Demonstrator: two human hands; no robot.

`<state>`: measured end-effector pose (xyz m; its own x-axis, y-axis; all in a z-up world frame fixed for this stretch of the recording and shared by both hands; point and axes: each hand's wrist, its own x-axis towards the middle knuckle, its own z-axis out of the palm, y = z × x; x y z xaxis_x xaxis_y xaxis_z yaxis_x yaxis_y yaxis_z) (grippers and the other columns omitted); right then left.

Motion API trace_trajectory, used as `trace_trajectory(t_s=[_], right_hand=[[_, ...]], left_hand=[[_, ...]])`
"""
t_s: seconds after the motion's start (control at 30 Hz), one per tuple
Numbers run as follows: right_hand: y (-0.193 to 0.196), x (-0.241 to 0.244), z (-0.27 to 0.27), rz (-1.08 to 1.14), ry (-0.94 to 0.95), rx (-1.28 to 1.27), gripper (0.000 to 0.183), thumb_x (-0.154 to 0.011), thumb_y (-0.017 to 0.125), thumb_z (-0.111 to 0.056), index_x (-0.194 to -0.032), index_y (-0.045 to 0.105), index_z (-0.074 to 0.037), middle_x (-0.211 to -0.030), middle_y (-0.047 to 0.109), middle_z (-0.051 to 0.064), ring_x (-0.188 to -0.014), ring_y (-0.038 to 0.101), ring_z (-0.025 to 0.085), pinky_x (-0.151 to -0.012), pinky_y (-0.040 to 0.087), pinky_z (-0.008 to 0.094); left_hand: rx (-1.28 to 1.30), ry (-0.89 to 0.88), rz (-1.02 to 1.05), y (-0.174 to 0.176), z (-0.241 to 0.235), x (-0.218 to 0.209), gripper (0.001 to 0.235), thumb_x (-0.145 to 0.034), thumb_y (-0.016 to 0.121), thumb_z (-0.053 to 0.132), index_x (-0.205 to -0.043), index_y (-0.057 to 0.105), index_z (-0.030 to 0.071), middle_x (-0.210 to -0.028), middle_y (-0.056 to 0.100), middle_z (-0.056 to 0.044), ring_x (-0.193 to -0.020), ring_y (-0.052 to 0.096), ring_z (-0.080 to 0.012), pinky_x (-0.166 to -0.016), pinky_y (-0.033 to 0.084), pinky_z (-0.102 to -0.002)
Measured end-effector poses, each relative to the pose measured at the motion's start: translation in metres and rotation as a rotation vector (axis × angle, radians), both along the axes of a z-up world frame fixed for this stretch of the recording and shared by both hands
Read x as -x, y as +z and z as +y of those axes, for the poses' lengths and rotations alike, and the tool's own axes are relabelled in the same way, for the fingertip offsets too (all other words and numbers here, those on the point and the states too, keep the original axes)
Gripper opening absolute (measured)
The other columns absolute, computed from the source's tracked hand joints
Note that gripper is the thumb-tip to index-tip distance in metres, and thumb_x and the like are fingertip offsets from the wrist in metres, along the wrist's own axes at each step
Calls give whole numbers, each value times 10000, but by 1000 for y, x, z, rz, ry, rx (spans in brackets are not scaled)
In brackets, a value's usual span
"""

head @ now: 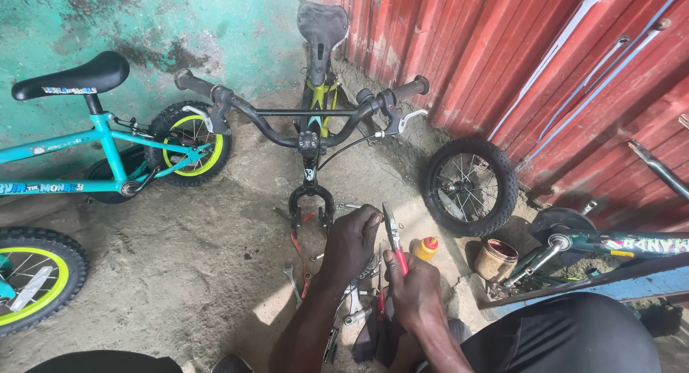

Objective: The person uses pliers to cut and adjust a small metal piece, likely a cable or wire, while working on a bicycle. They also use a wrench to tighten a bolt on the bicycle's handlebar area.

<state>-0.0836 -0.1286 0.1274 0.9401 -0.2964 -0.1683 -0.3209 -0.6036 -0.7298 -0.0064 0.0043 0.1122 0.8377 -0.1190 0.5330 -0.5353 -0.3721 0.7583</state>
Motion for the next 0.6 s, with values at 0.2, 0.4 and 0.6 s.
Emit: trace_trajectory(t_s=[0.2,0.4,0.6], right_hand=[[-4,-2,-2,-61,-7,-28,453,-1006,627,-341,-651,608,-61,-509,548,69,-452,474,176,-483,432,368],[-16,-4,-6,-118,-6,121,334,-992,616,-348,-839,674,-57,-566,582,88,-490,518,214,-544,469,406],[-14,-2,-7,-170,-1,175,399,-976,625,-347,-717,651,-44,-573,634,125,-503,556,260,-577,482,434]], left_hand=[[59,11,95,4,-5,-1,193,-976,592,164,-863,681,34,-544,577,-89,-439,434,-205,-474,373,-403],[129,28,459,9,-14,-4,256,-991,567,190,-788,682,85,-571,502,-10,-509,378,-135,-519,353,-350],[867,-449,818,-16,-8,-18,274,-1012,594,234,-898,681,1,-511,367,62,-405,220,-38,-375,146,-247]])
